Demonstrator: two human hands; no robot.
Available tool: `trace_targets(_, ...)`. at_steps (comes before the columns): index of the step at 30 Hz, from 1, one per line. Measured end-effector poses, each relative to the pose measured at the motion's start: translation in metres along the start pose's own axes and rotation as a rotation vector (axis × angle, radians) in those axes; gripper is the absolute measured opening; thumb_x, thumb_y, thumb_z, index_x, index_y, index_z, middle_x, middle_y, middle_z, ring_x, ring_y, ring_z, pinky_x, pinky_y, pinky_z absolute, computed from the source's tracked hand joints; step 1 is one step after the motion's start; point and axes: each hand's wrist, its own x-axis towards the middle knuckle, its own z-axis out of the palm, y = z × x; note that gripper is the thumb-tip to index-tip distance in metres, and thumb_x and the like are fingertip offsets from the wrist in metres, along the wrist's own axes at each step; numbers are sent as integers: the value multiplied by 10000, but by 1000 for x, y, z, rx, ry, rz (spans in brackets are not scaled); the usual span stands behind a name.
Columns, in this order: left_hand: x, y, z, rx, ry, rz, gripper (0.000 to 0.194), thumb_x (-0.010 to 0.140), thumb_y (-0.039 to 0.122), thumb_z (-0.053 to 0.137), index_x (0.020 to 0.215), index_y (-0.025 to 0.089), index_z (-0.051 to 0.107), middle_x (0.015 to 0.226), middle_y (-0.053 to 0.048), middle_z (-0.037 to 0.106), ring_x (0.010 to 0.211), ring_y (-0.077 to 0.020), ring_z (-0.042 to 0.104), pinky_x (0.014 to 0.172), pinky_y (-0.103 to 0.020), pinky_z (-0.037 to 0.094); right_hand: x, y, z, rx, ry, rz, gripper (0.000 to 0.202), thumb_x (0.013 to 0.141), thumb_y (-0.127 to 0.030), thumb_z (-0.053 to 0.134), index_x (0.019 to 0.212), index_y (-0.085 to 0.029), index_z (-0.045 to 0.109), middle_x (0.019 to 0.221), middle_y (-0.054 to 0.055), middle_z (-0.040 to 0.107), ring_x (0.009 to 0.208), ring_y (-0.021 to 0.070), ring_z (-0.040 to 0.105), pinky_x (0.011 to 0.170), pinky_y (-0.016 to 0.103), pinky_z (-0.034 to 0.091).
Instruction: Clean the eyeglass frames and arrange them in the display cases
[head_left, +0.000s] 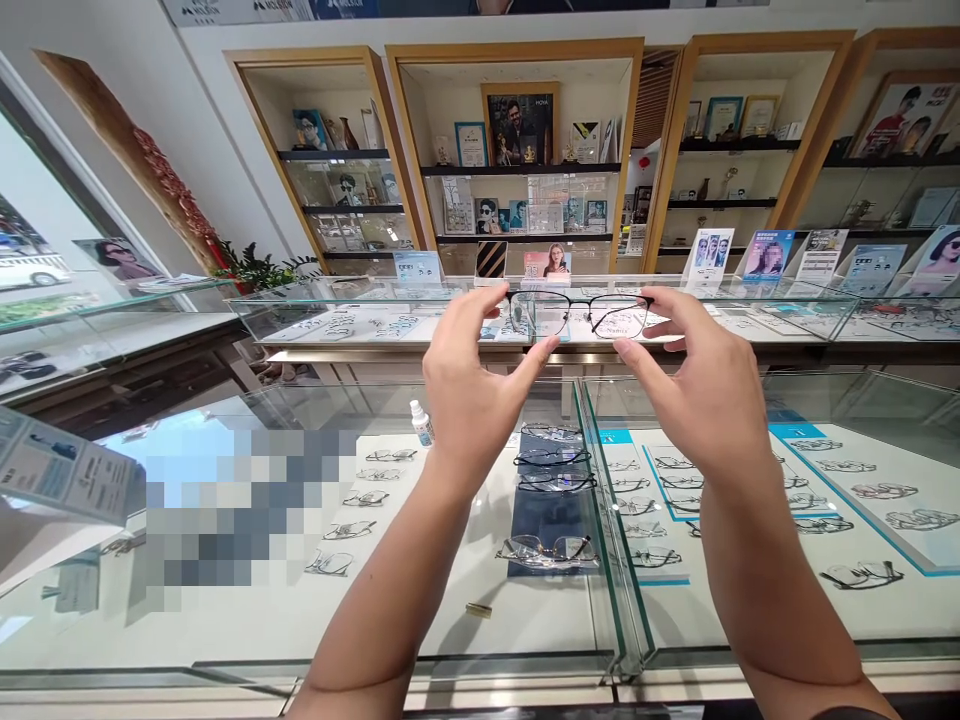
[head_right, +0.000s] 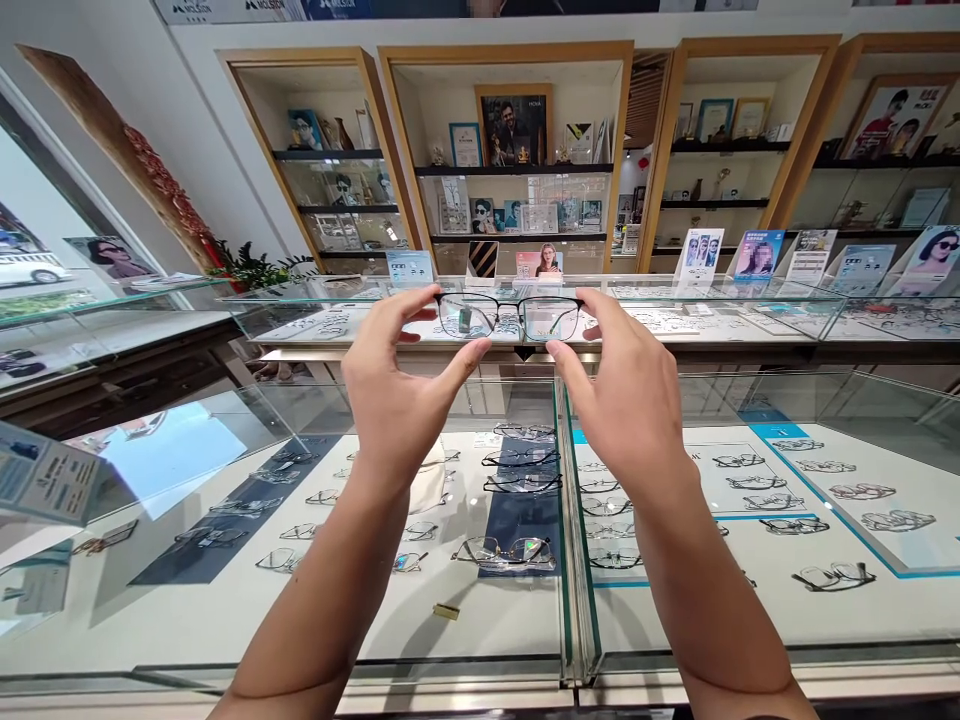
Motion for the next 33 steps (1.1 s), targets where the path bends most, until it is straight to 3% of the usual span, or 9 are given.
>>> trace_targets(9,-4,-9,18,7,117,17,572,905,529,858,1362,245,665,1343,-116,748,1127,-266,737,968,-444,618,0,-5,4,29,27,-30,493,1017,-399,641,1492,-269,621,1268,117,788,1032,332,759,929,521,603)
trace_targets(21,-9,-26,33,-38,134,0,588,964,499,792,1474,278,600,1483,-126,705,1262,-275,723,985,-445,622,-1,-8,13,87,79,-129,456,1026,-293,596,1481,-269,613,1467,119,706,1319,331,690,1055,532,600)
trace_targets(33,-12,-24,36,69,237,76,601,940,554,808,1435,265,628,1391,-130,743,1278,-309,711,1014,-491,612,-2,-6,15,130,1,-46,591,1029,-429,614,1597,-269,567,1475,146,727,1305,369,712,1070,609,590)
